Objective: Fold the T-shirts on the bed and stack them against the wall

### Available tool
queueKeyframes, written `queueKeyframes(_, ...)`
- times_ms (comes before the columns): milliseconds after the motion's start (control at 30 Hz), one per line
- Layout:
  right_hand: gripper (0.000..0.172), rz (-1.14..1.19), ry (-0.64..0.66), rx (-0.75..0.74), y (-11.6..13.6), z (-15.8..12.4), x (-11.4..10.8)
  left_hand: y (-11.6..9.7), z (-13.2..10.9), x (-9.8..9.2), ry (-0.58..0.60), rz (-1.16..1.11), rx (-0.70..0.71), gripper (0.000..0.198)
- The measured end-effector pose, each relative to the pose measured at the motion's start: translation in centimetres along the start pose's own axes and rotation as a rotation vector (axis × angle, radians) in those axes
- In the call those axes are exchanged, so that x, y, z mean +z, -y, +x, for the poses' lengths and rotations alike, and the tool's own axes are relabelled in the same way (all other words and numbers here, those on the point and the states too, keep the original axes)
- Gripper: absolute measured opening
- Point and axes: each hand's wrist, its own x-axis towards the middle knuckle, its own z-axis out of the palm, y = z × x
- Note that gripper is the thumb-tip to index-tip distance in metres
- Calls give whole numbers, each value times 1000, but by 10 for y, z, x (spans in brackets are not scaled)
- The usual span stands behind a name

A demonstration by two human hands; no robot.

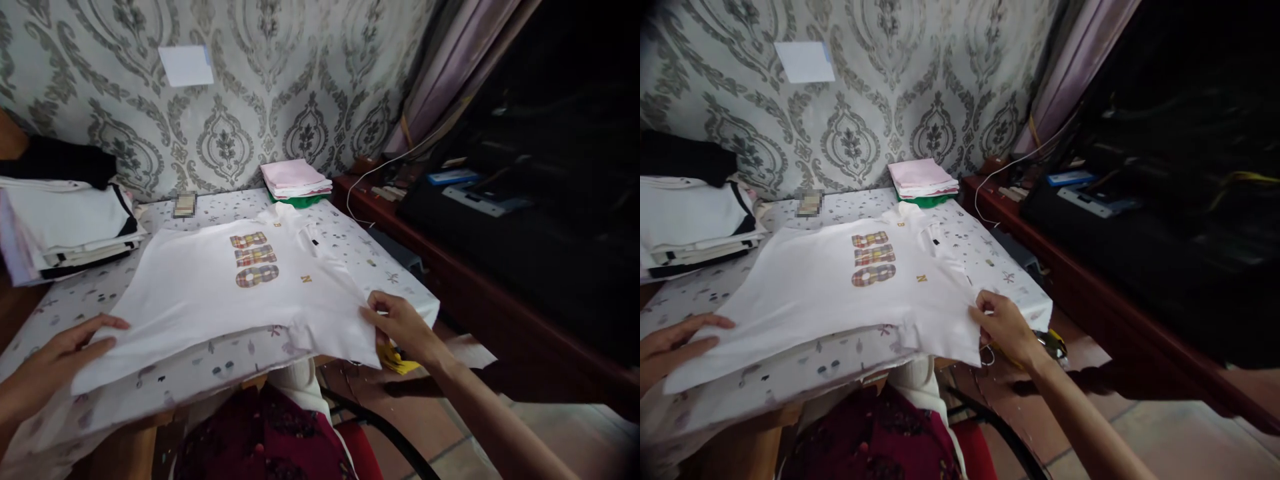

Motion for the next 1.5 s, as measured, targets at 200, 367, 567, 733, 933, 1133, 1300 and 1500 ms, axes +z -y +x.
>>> queueKeyframes(200,19,-500,-192,-74,1,8,-1,37,13,18,59,128,-40,54)
queueKeyframes(367,24,-491,-160,-461,36,70,33,-22,43,18,-111,265,91,53)
queueKeyframes(567,41,-564,108,-776,86,152,120,-118,100,80,-47,152,569,57)
queueKeyframes(733,52,-666,60,-631,54,193,100,-98,151,100,-98,321,515,59)
queueKeyframes(933,48,-622,-115,-600,7,214,53,-49,183,63,-249,378,359,58)
queueKeyframes(1133,33,-554,-156,-543,43,236,55,-65,210,40,-369,455,335,45)
queueKeyframes(1300,53,-523,-109,-467,91,315,52,-87,256,23,-232,632,313,51)
queueKeyframes(1500,31,-387,-11,-494,115,369,60,-95,286,4,25,838,262,40)
